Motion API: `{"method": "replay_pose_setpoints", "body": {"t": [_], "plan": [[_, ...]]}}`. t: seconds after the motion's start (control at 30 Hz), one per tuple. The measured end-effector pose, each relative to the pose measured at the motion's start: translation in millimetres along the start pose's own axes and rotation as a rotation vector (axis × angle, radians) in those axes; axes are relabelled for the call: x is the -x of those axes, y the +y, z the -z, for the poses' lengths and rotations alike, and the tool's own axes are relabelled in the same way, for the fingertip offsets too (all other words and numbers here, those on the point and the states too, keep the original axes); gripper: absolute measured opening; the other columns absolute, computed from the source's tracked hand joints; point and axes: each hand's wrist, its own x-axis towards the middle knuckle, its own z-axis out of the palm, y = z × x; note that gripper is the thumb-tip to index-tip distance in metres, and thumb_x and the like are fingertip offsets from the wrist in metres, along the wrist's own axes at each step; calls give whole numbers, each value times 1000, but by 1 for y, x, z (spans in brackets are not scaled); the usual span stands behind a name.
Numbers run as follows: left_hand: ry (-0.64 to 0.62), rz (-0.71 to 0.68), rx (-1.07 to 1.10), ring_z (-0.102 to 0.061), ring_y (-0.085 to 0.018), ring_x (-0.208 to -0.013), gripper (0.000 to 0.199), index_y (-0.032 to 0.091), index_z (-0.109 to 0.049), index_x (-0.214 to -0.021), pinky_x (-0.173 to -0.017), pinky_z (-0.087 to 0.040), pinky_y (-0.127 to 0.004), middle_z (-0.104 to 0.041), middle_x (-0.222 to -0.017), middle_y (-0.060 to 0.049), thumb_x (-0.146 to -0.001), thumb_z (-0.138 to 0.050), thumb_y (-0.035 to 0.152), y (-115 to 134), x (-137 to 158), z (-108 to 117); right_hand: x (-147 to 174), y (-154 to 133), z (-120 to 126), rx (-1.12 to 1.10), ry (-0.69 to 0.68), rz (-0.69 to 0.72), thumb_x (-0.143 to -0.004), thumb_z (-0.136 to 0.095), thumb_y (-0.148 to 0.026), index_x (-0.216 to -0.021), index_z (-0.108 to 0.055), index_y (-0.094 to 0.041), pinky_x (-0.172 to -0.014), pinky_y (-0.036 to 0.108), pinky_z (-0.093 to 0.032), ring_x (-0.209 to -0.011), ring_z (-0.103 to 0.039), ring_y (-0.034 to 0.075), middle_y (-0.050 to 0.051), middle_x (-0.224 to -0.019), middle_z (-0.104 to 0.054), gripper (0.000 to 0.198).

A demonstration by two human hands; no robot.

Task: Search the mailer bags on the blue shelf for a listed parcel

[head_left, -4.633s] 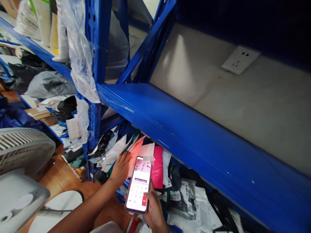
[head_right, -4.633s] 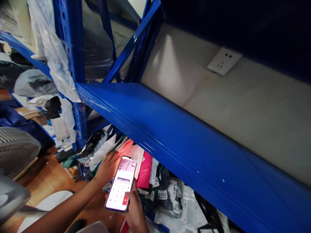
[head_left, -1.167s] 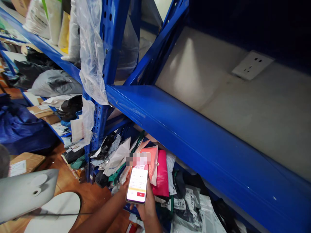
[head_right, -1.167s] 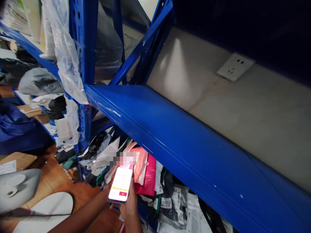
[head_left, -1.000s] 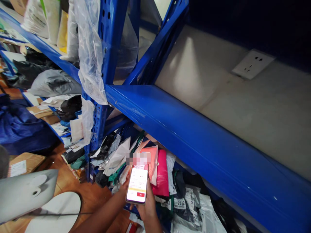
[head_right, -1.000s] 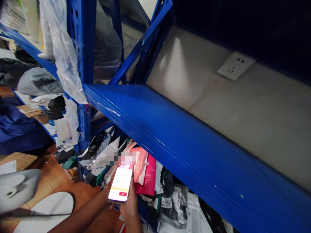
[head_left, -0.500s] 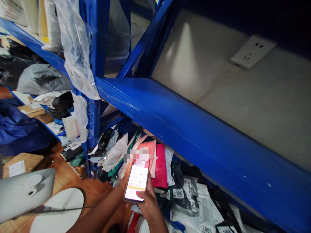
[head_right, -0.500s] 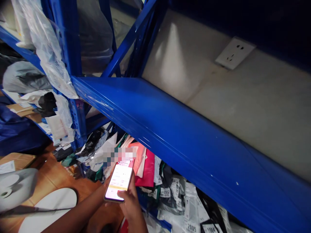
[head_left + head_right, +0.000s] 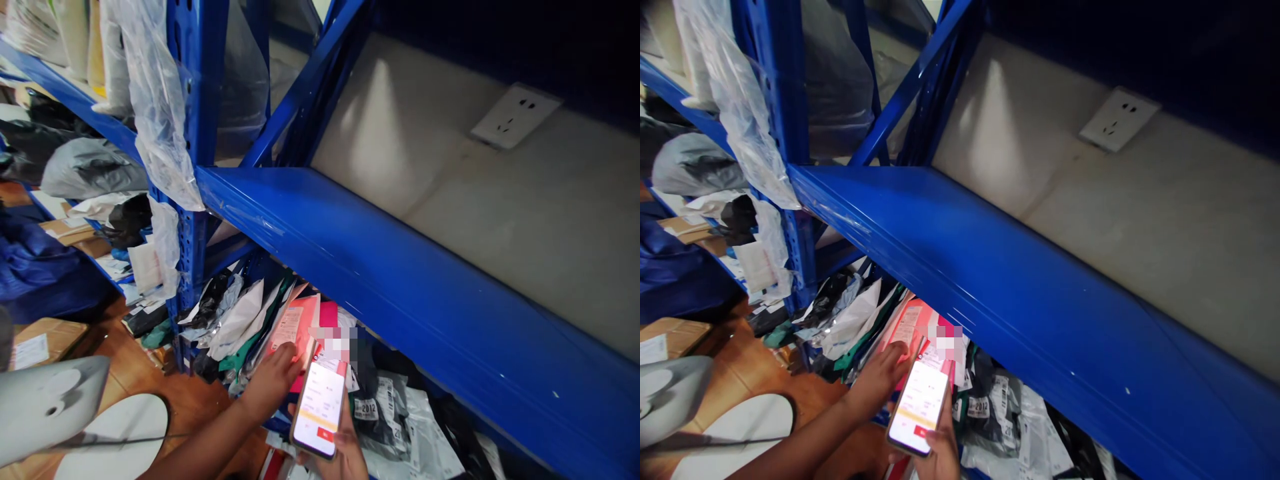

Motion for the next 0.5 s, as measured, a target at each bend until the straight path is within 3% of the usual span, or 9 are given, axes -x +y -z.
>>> {"method": "replay_pose_setpoints", "body": {"t": [0.13, 0.3, 0.4, 0.5], "plan": [[95, 82, -305, -47, -27, -110, 42, 10, -54, -124, -90, -46, -37, -51, -127, -14, -83, -50, 6, -7, -10, 6, 5, -10, 13, 13, 55, 11, -59, -80, -30, -145, 7, -30, -46, 32, -53, -79, -70, 31, 13, -98, -74, 123], [-116, 333, -367, -55, -26, -93, 44, 4, -51, -126, -78, -48, -38, -59, -110, -18, -83, -44, 3, -3, -34, 22, 8, -10, 13, 3, 80, 22, -59, -80, -29, -145, 7, -28, -45, 34, -52, -76, -70, 33, 15, -101, -73, 122], [-233, 460, -373, -56, -29, -93, 37, 2, -62, -111, -76, -45, -40, -62, -100, -21, -83, -38, 1, 4, -51, 30, 8, -9, 12, -25, 80, 36, -58, -81, -28, -144, 9, -32, -44, 33, -52, -87, -69, 36, 13, -105, -72, 125], [-303, 486, -391, -56, -33, -95, 32, 1, -69, -95, -78, -43, -43, -64, -93, -24, -80, -41, 1, 13, -61, 22, 9, -8, 13, -58, 77, 41, -57, -82, -28, -142, 14, -36, -42, 32, -52, -92, -67, 36, 12, -105, -72, 129]]}}
